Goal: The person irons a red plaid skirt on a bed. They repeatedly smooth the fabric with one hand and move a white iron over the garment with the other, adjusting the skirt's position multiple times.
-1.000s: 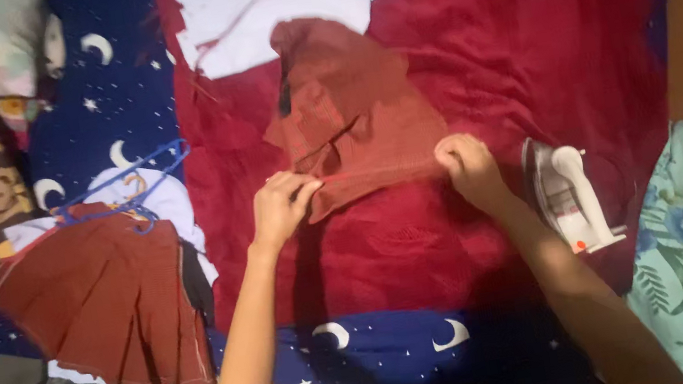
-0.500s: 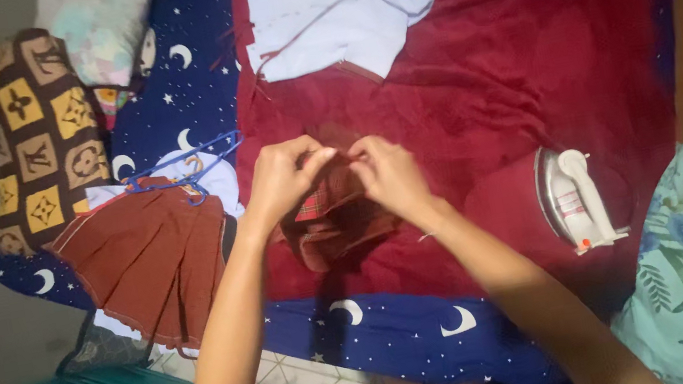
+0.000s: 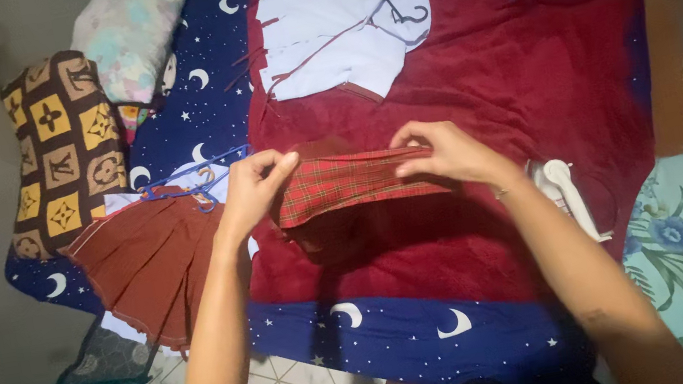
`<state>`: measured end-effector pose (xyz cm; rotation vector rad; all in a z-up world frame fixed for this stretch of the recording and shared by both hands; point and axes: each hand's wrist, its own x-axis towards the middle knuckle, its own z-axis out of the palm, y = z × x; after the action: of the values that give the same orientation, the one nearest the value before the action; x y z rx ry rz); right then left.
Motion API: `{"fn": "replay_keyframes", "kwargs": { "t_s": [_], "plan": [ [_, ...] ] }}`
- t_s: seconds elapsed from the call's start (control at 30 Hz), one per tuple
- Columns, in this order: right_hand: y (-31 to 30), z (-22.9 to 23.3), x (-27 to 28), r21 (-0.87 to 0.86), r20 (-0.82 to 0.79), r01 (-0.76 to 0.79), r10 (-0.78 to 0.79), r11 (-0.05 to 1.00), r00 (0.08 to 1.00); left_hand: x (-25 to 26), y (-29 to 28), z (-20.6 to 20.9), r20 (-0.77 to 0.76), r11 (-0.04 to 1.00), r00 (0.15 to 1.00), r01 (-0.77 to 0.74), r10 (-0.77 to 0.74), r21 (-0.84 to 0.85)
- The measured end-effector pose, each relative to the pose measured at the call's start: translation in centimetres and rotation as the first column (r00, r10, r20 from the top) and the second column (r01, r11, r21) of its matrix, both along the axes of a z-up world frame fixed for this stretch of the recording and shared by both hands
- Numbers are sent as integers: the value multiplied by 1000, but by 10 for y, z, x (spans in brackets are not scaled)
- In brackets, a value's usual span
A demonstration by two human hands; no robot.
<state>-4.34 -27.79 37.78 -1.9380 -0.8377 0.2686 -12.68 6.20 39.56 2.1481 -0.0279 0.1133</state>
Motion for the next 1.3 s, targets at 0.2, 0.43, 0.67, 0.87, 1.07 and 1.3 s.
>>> {"fn": "replay_keyframes", "kwargs": {
  "t_s": [0.2,0.43,0.67,0.87,1.07,1.3],
  "plan": [
    [-21,-6,0,113,-109,125,-113,986,988,-7,-14,25,-50,986,999,-29,22,-161],
    [-25,20,-10,284,383,243,-343,927,858,-26,8,20,-27,970,990,142,-139,198],
    [-6,53,-48,142,558,171,-222,975,799,-110,45,-33,-257,1000,966,22,-26,-20],
    [-35,-19,-95,104,-453,8,40,995,891,-117,102,34,-469,987,873,159,-136,11],
    [-68,-235,-65,32,-623,264,-187,964,760,32,61,-96,-612,846,768,443,-188,296],
    [-101,-420,-13,-374,-74,510,-573,775,816,153,-33,-348,-586,726,807,359,74,586]
  ]
}}
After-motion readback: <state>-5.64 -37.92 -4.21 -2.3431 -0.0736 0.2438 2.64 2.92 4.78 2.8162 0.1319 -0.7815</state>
